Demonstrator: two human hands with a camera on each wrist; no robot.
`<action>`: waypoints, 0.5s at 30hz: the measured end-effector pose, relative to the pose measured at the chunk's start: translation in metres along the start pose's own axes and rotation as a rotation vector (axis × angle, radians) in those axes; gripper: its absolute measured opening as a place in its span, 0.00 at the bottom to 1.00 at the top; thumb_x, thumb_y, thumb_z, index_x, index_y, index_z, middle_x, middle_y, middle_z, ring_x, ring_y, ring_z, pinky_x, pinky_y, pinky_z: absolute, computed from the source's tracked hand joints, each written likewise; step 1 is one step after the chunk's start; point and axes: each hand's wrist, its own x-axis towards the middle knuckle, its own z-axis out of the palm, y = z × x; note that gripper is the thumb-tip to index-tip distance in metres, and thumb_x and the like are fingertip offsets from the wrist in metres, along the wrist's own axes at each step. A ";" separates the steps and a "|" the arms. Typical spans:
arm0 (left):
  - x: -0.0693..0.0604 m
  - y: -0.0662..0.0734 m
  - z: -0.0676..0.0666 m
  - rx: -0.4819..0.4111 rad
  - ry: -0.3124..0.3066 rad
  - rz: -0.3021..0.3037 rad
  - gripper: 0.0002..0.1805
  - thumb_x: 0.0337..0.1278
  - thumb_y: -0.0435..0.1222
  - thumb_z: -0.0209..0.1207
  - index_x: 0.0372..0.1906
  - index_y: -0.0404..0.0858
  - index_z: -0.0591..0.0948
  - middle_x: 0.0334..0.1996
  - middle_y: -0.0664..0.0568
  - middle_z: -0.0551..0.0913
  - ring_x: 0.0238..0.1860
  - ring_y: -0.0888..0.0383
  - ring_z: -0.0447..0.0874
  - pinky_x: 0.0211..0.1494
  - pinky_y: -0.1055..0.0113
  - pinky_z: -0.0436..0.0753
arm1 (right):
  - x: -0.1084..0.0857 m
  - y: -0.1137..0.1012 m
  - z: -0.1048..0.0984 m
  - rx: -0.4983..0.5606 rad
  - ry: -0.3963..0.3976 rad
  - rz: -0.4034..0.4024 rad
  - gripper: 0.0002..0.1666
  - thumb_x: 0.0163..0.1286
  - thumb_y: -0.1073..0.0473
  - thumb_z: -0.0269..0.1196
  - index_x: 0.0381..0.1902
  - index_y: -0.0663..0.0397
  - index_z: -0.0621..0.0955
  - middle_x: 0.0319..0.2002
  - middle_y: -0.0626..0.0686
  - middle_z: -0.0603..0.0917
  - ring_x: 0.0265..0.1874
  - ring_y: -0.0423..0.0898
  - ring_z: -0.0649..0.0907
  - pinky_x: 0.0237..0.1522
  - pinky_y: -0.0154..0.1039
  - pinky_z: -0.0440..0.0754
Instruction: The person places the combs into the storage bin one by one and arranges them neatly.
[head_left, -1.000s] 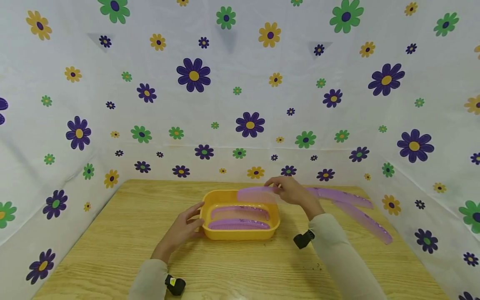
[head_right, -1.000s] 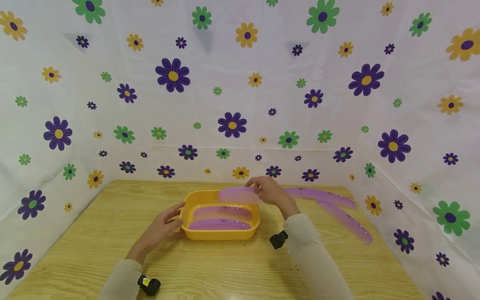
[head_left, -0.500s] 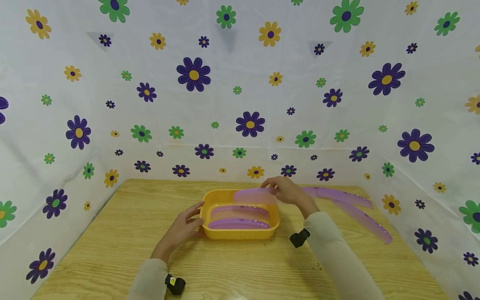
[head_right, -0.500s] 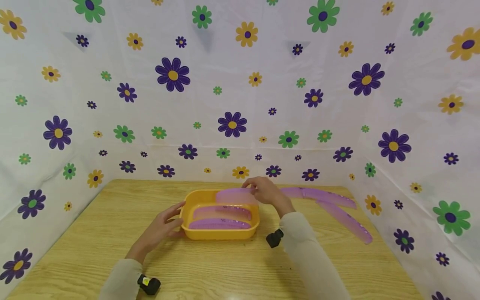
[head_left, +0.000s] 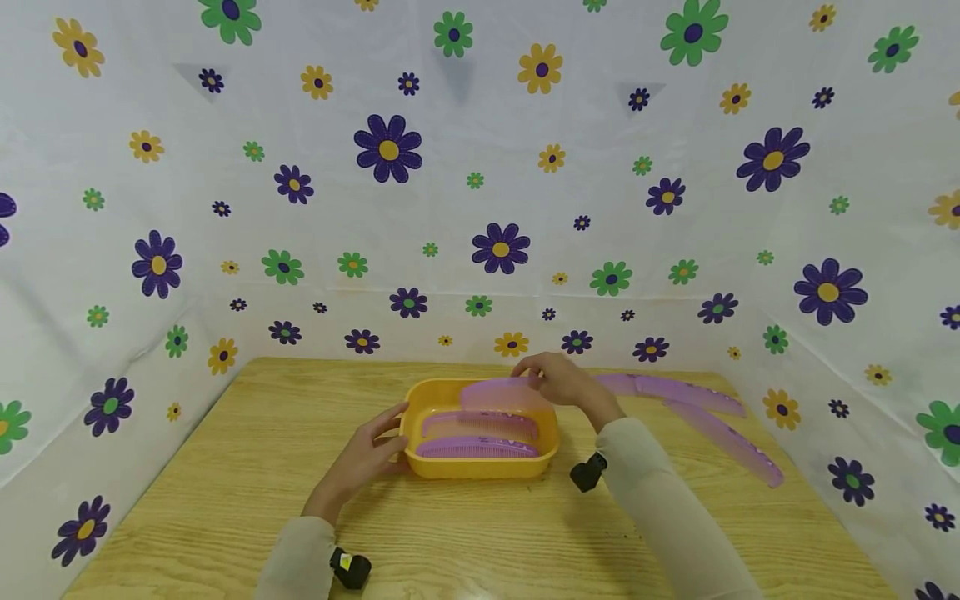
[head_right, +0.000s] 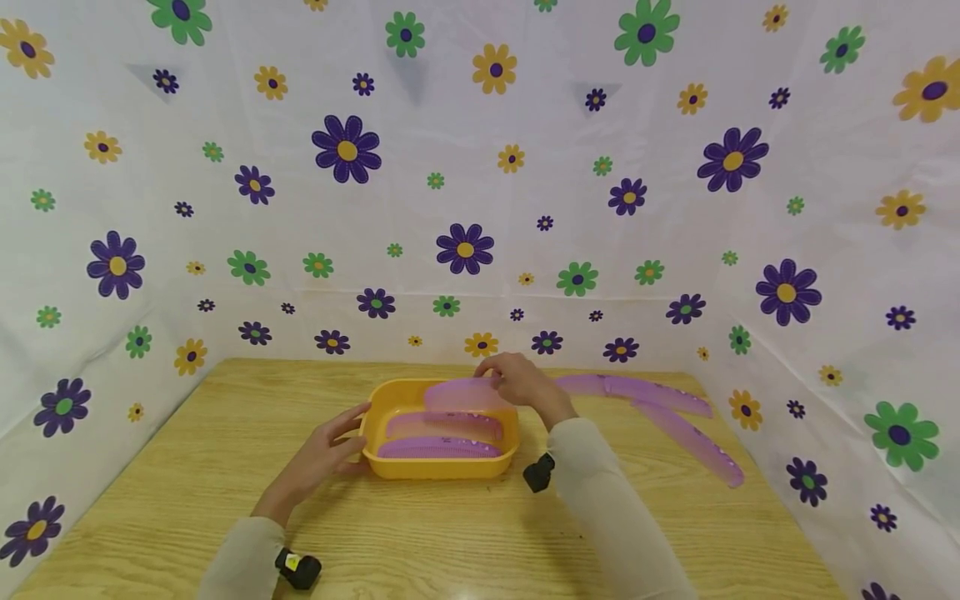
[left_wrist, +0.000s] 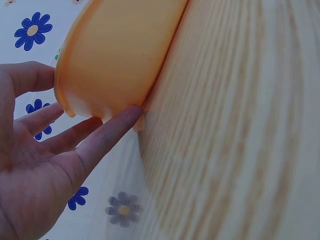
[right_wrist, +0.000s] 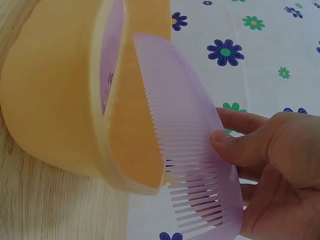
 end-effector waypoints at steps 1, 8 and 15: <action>0.000 0.000 0.000 0.002 0.001 0.000 0.35 0.76 0.33 0.52 0.82 0.41 0.56 0.78 0.30 0.60 0.71 0.31 0.72 0.58 0.49 0.88 | 0.001 -0.001 0.001 0.000 -0.004 0.006 0.23 0.72 0.76 0.54 0.56 0.55 0.86 0.49 0.60 0.86 0.48 0.54 0.80 0.62 0.53 0.85; 0.000 0.001 0.001 0.012 0.009 -0.004 0.35 0.76 0.33 0.52 0.82 0.41 0.56 0.78 0.30 0.59 0.71 0.31 0.72 0.59 0.50 0.88 | 0.008 -0.005 0.006 0.007 -0.020 0.011 0.23 0.73 0.74 0.54 0.57 0.54 0.86 0.52 0.60 0.86 0.50 0.54 0.81 0.63 0.52 0.85; 0.000 0.001 0.000 -0.005 0.002 0.000 0.35 0.76 0.33 0.52 0.82 0.41 0.57 0.78 0.30 0.59 0.71 0.31 0.72 0.58 0.50 0.88 | 0.015 -0.010 0.012 0.012 -0.054 0.005 0.24 0.70 0.76 0.55 0.57 0.54 0.85 0.55 0.60 0.85 0.52 0.55 0.81 0.64 0.52 0.84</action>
